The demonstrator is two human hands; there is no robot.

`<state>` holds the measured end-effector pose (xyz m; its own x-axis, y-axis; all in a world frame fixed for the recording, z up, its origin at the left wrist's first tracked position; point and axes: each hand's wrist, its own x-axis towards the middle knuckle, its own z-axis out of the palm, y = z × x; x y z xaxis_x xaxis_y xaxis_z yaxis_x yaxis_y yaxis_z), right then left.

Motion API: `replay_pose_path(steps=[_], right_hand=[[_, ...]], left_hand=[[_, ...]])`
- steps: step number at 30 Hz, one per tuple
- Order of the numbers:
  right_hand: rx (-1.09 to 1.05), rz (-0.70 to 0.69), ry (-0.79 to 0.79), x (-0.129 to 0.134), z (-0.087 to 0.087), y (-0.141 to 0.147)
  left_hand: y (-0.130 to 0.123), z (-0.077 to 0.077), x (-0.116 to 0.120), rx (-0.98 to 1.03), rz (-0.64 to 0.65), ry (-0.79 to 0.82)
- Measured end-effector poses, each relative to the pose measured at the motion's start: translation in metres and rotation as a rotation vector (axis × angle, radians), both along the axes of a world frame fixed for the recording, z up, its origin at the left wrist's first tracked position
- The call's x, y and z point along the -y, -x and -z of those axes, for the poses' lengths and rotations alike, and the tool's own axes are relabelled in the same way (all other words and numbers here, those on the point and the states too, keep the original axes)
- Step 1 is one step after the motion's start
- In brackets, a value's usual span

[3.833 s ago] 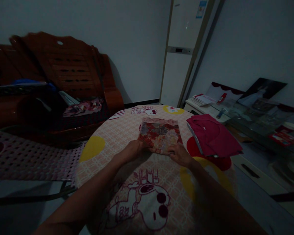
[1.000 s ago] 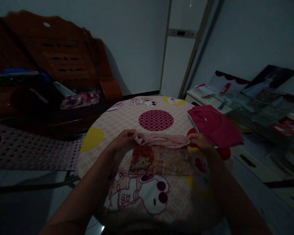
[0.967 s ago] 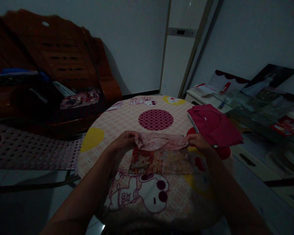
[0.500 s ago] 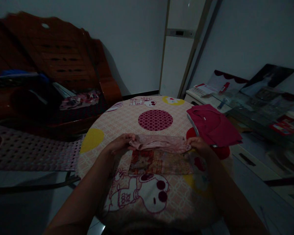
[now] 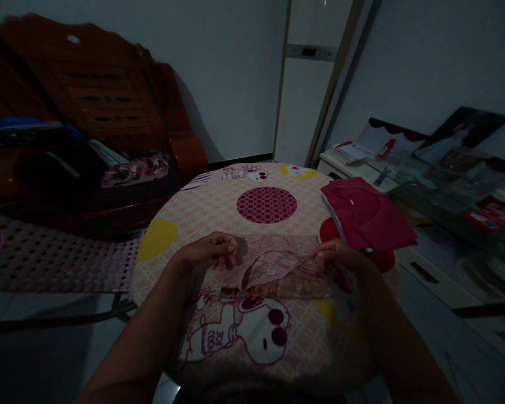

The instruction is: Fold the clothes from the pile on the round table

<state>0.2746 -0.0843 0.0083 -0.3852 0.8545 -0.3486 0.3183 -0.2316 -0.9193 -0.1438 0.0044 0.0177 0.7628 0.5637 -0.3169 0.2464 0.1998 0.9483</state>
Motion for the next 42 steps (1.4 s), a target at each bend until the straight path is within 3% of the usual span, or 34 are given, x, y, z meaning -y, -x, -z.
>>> replay_pose_path(steps=[9,14,16,19,22,28,35,42], right_hand=[[0.199,0.128,0.002,0.002,-0.009,0.025],[0.138,-0.156,0.020,0.014,-0.023,0.023],[0.126,-0.177,-0.002,0.014,-0.028,0.022],[0.186,0.041,-0.130,0.007,-0.024,0.023],[0.294,0.267,-0.269,-0.005,-0.010,0.022],[0.513,0.542,-0.465,-0.021,0.018,0.011],[0.559,0.404,-0.491,-0.029,0.028,0.013],[0.741,0.333,-0.471,-0.030,0.020,0.024]], left_hand=[[-0.010,0.016,-0.008,-0.004,-0.302,-0.144],[-0.012,0.024,-0.013,-0.075,-0.492,-0.302],[-0.012,0.025,-0.014,-0.118,-0.523,-0.350],[-0.013,0.026,-0.013,-0.188,-0.522,-0.404],[-0.016,0.028,-0.014,-0.240,-0.501,-0.478],[-0.015,0.030,-0.018,-0.278,-0.444,-0.561],[-0.016,0.021,-0.016,-0.356,-0.343,-0.648],[-0.025,0.022,-0.017,-0.615,-0.333,-0.939]])
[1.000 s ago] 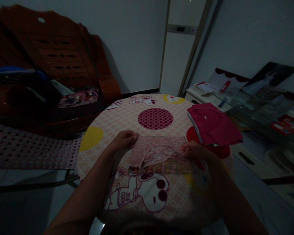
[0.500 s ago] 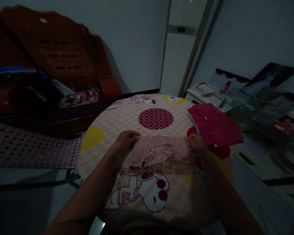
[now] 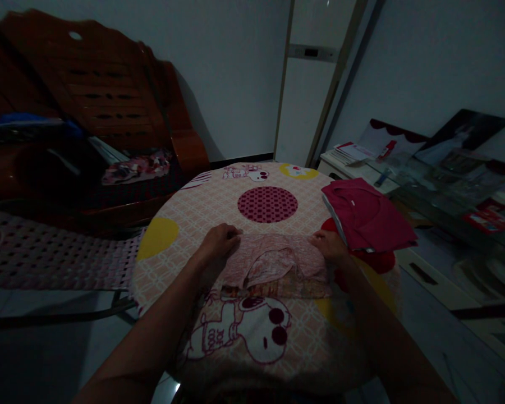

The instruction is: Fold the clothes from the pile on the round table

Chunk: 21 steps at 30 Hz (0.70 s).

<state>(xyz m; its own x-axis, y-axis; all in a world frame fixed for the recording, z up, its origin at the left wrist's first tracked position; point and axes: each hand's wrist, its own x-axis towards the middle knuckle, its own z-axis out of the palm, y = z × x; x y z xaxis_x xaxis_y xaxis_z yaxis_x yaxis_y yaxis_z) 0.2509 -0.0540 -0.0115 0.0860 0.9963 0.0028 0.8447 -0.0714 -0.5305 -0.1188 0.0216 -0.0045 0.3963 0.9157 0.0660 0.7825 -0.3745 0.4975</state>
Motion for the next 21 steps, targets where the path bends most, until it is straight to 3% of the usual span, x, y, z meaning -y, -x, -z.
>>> replay_pose_path(steps=[3,7,13,21], right_hand=[[0.130,-0.040,-0.001,0.003,-0.004,0.004],[0.115,-0.102,-0.013,0.007,-0.005,0.004],[0.076,-0.142,-0.016,0.009,-0.008,0.004],[0.034,-0.130,-0.081,0.007,-0.005,0.001]], left_hand=[[0.001,-0.001,0.000,-0.039,0.079,-0.043],[0.005,-0.002,-0.001,-0.035,0.165,-0.024],[0.003,-0.003,0.002,-0.028,0.193,-0.029],[0.002,-0.020,-0.006,0.068,0.202,0.054]])
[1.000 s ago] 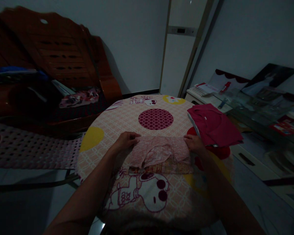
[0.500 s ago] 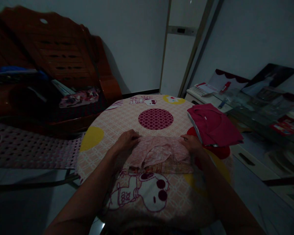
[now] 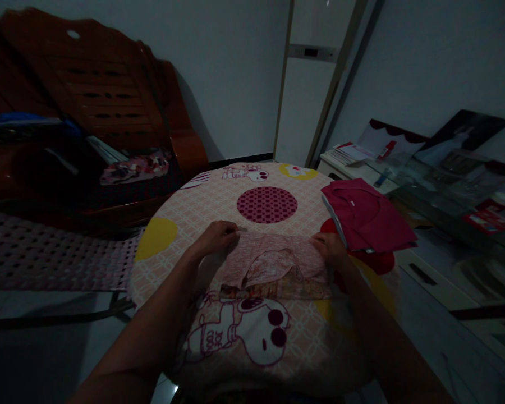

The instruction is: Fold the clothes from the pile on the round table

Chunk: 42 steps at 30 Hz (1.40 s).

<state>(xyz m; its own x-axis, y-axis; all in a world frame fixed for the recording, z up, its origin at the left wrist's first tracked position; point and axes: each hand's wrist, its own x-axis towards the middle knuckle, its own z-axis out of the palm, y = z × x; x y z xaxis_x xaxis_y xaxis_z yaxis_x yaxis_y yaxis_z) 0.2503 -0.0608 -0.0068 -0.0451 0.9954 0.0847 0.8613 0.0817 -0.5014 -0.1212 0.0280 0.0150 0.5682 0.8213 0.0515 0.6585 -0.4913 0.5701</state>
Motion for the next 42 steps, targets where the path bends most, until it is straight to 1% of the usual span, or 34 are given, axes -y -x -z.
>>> replay_pose_path(steps=[2,4,6,9,12,15,18,20,22,25,32,34,36,38,39,42], right_hand=[[-0.006,-0.012,0.014,0.000,0.000,-0.001],[0.008,-0.015,0.031,0.000,-0.002,0.000],[0.054,-0.004,0.035,0.001,-0.003,0.002],[0.145,0.026,0.024,0.002,-0.002,0.006],[0.148,0.041,0.010,0.002,0.000,0.007],[0.099,0.037,-0.003,0.002,0.002,0.005],[0.111,0.051,-0.003,0.003,0.003,0.003],[0.126,0.063,0.013,0.003,0.002,0.004],[0.128,0.069,0.021,0.003,0.002,0.005],[0.120,0.073,0.001,0.002,0.004,0.006],[0.179,0.128,-0.052,0.002,0.010,0.003],[0.182,0.146,-0.122,0.006,0.008,0.005],[0.184,0.168,-0.230,0.012,0.003,0.007],[0.175,0.130,-0.293,0.020,-0.005,0.010],[0.155,0.071,-0.287,0.023,-0.010,0.012],[0.070,-0.183,-0.162,0.033,-0.023,0.020]], left_hand=[[-0.001,-0.001,-0.004,-0.021,-0.009,0.048],[-0.004,-0.001,-0.005,-0.046,-0.040,0.043],[-0.007,-0.001,-0.005,-0.081,-0.057,-0.017],[-0.011,0.000,-0.004,-0.144,-0.044,-0.103],[-0.013,0.002,-0.005,-0.192,-0.056,-0.142],[-0.018,0.008,-0.006,-0.240,-0.133,-0.169],[-0.021,0.014,-0.007,-0.271,-0.210,-0.180],[-0.020,0.016,-0.007,-0.243,-0.197,-0.161],[-0.017,0.017,-0.007,-0.192,-0.151,-0.119],[-0.010,0.017,-0.007,-0.123,-0.119,-0.069],[-0.008,0.020,-0.008,-0.047,-0.200,-0.057],[-0.008,0.021,-0.008,-0.030,-0.205,-0.058],[-0.008,0.022,-0.007,-0.027,-0.200,-0.062],[-0.007,0.023,-0.007,-0.049,-0.195,-0.065],[-0.007,0.023,-0.007,-0.065,-0.193,-0.069],[-0.007,0.023,-0.007,-0.098,-0.187,-0.079]])
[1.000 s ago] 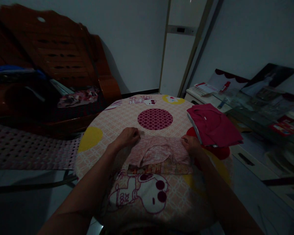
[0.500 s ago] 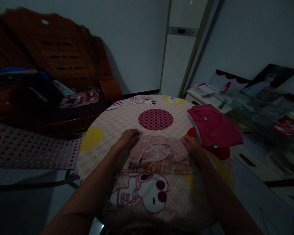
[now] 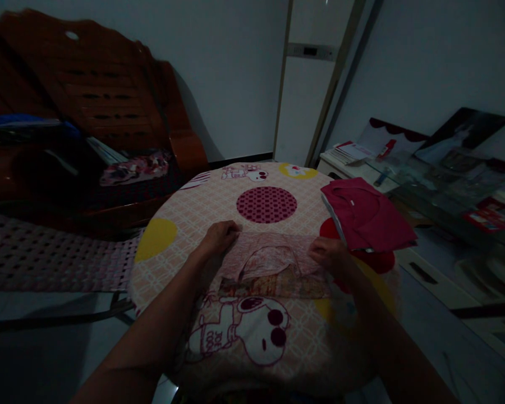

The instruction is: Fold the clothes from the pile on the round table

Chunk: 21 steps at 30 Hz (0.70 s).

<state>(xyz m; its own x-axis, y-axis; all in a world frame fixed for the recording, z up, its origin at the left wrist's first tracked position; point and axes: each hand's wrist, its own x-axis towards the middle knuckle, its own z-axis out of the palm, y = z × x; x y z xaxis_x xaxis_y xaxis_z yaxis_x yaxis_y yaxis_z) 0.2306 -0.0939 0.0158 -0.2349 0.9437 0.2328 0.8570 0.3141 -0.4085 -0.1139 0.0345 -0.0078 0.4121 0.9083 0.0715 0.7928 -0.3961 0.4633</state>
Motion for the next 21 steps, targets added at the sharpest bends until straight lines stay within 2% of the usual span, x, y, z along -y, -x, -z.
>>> replay_pose_path(steps=[2,5,10,15,21], right_hand=[[0.000,-0.110,0.126,0.006,-0.005,0.005],[0.081,-0.144,0.235,0.015,-0.005,0.013],[0.235,-0.198,0.157,0.026,0.006,0.024],[0.273,-0.142,0.129,0.024,0.018,0.027],[0.162,-0.139,0.225,0.018,0.006,0.020]], left_hand=[[0.000,0.000,0.000,-0.001,0.002,-0.002],[0.000,0.001,0.000,0.006,0.006,0.002],[0.001,0.003,-0.002,0.019,0.007,-0.006],[0.000,0.003,-0.003,0.005,-0.001,0.002],[0.000,0.002,-0.002,-0.009,0.016,-0.007]])
